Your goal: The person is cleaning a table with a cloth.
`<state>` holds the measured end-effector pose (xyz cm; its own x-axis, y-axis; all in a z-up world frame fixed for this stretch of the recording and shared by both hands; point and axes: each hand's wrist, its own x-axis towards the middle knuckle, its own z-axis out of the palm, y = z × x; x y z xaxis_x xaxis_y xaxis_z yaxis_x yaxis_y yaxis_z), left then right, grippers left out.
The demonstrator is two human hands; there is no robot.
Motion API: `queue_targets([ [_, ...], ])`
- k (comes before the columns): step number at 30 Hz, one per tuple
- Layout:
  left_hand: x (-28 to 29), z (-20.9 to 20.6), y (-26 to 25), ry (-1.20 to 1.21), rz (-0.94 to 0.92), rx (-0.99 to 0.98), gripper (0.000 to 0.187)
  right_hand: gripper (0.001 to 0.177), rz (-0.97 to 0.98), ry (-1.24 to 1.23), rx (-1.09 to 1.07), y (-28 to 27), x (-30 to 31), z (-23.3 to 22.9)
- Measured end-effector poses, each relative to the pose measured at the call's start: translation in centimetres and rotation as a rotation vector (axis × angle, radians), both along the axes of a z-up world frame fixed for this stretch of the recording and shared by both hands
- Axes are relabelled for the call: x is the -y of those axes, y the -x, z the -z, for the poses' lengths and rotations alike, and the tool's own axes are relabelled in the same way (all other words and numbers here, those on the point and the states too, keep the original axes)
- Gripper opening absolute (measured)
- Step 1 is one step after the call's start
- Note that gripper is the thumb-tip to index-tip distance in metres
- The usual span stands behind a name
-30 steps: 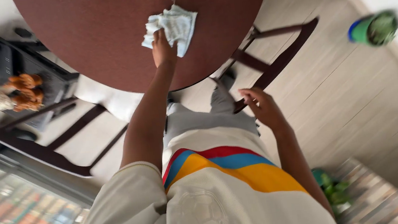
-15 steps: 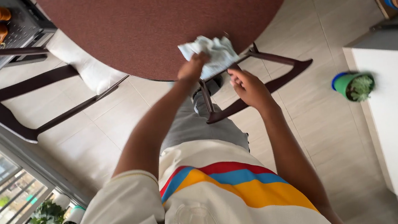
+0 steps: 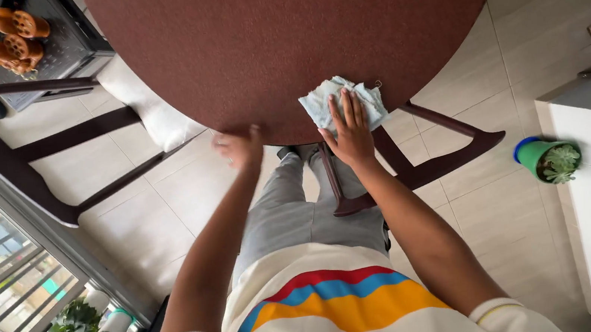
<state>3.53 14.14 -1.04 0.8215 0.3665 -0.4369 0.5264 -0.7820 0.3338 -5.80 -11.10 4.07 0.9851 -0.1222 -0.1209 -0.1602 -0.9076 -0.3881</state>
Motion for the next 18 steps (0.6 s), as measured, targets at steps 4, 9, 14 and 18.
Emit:
queue_targets([
  [4, -2.4, 5.3, 0.0, 0.540, -0.378, -0.221, 0.120, 0.078, 0.026, 0.073, -0.004, -1.9, -0.6, 0.9],
  [9, 2.1, 1.0, -0.5, 0.516, -0.446, -0.348, 0.146, 0.076, -0.091, 0.087, 0.023, -10.3, 3.2, 2.8],
  [14, 4.5, -1.9, -1.5, 0.372, -0.474, -0.312, 0.134, 0.075, -0.156, 0.091, 0.128, -20.1, 6.3, 6.1],
  [18, 4.4, -0.5, -1.1, 0.481, -0.496, -0.220, 0.126, 0.071, -0.169, 0.123, 0.265, -27.9, 9.2, 7.4],
])
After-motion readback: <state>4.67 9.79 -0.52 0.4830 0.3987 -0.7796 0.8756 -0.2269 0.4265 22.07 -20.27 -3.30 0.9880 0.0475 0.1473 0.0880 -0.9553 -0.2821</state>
